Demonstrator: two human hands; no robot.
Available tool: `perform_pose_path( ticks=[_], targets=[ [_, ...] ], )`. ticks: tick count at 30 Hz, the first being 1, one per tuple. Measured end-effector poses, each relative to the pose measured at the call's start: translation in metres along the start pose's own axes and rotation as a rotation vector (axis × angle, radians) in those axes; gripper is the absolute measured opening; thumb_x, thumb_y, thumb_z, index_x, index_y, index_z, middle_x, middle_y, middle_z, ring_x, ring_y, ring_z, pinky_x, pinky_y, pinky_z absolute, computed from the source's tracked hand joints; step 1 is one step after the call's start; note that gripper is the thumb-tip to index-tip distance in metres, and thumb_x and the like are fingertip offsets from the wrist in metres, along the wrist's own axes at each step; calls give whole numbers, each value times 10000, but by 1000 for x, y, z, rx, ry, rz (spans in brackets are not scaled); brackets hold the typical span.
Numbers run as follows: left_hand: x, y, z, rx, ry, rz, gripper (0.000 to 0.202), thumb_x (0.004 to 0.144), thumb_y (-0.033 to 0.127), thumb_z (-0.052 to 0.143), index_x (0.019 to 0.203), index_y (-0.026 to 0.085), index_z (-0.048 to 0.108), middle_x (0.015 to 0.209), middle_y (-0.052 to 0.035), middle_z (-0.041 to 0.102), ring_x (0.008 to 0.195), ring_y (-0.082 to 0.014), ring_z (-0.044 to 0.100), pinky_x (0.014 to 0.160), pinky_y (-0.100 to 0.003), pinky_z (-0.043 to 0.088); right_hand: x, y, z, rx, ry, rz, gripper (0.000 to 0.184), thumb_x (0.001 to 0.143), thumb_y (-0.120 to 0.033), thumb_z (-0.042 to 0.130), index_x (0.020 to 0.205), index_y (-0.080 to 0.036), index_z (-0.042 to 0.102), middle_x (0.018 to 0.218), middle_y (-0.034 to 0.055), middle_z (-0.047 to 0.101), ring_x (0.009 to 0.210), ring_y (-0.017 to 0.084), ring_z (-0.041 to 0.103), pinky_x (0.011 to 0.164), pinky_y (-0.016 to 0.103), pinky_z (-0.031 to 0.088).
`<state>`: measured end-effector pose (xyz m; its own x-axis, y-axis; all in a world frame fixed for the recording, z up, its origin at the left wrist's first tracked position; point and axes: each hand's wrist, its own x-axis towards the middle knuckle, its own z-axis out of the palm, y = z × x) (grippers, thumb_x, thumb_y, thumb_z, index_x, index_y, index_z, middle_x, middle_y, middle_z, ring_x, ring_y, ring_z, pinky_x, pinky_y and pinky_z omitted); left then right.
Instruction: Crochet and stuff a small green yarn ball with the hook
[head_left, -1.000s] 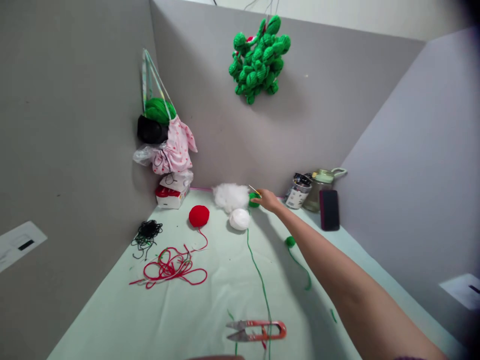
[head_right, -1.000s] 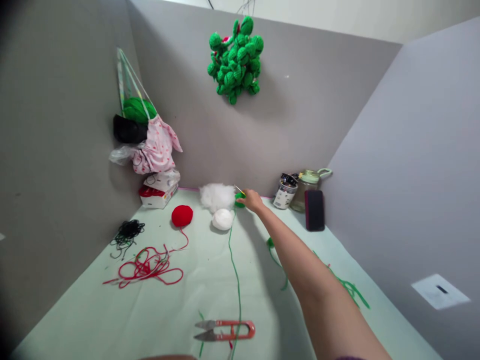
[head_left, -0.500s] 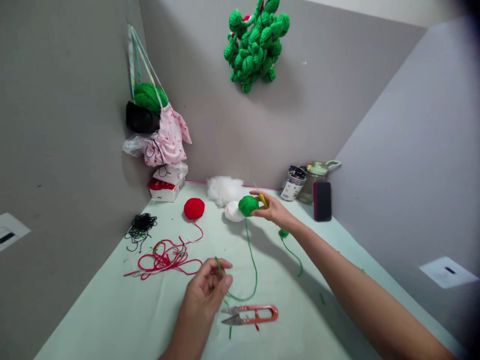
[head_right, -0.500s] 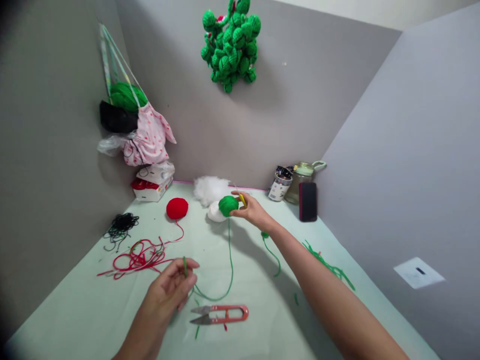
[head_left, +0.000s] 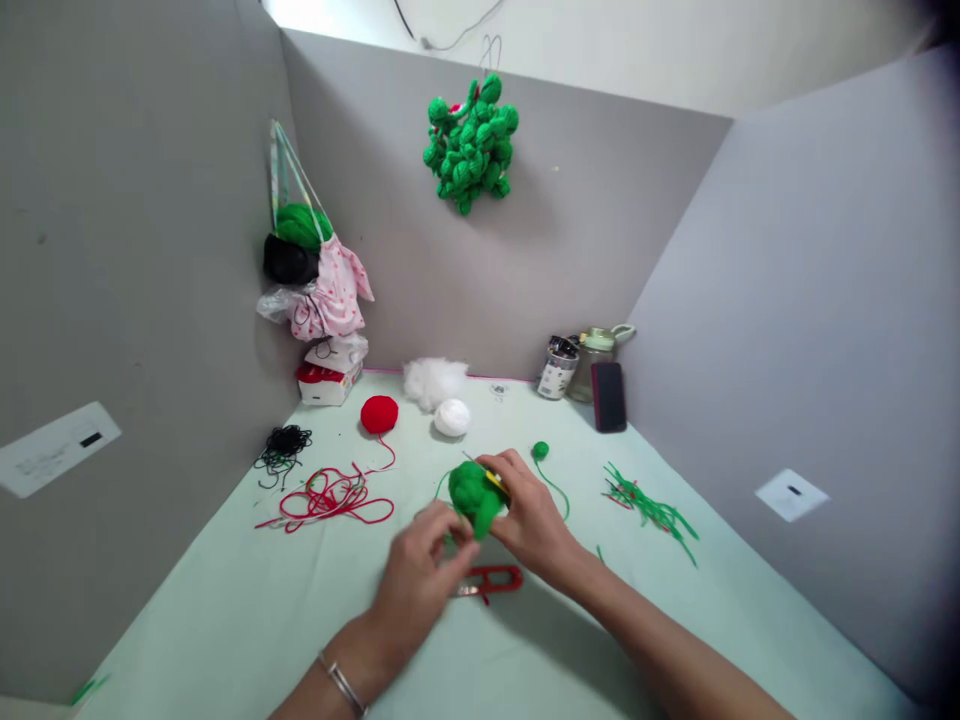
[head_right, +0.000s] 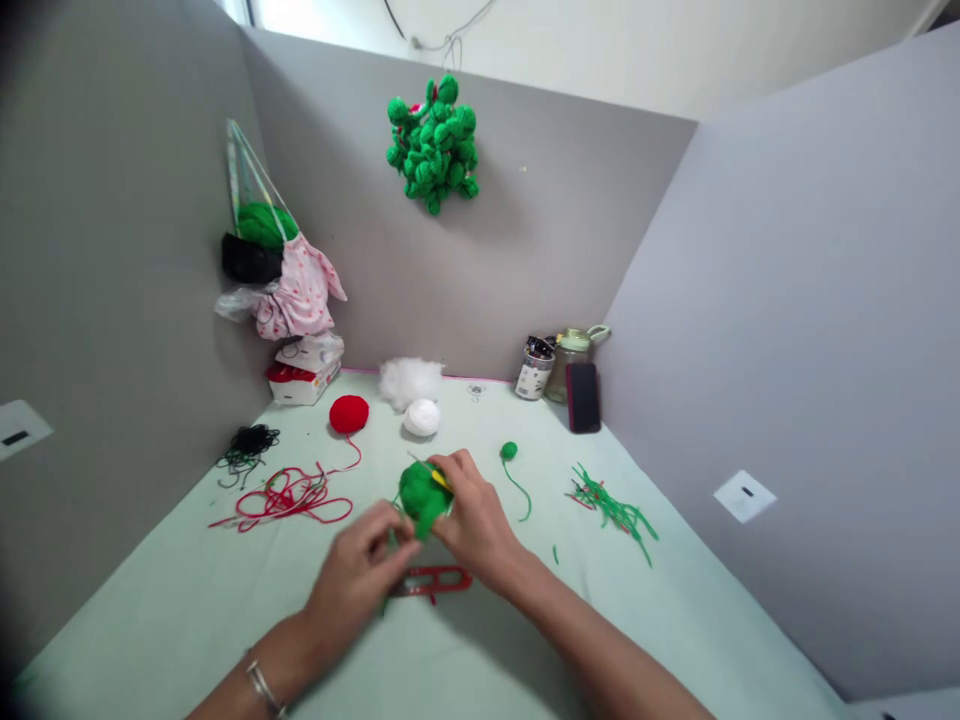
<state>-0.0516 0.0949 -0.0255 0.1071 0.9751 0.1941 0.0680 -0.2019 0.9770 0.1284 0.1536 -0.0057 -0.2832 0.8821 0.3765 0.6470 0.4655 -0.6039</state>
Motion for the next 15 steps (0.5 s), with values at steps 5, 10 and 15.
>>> perform_pose_path(
  ticks=[5,10,15],
  targets=[
    [-11,1,16,-37,-149,-12,125,744,188,800,715,209,681,729,17,569,592,-143,427,594,-277,335,3,28,3,-90,96,116,374,813,-275,786,1165,-234,667,1043,58,678,895,249,687,809,378,572],
    [3,-7,2,-92,76,-134,175,875,356,706,944,215,632,775,43,511,558,-127,368,555,-268,282,51,41,-7,-202,105,200,340,964,-370,737,1242,-186,674,1189,97,718,1030,255,711,919,447,606],
    [9,-10,-6,-174,93,-185,309,822,450,757,943,189,644,789,35,531,543,-110,369,525,-258,258,121,43,-23,-271,131,235,367,1022,-368,686,1344,-196,645,1371,108,666,1162,271,698,965,478,616]
  ],
)
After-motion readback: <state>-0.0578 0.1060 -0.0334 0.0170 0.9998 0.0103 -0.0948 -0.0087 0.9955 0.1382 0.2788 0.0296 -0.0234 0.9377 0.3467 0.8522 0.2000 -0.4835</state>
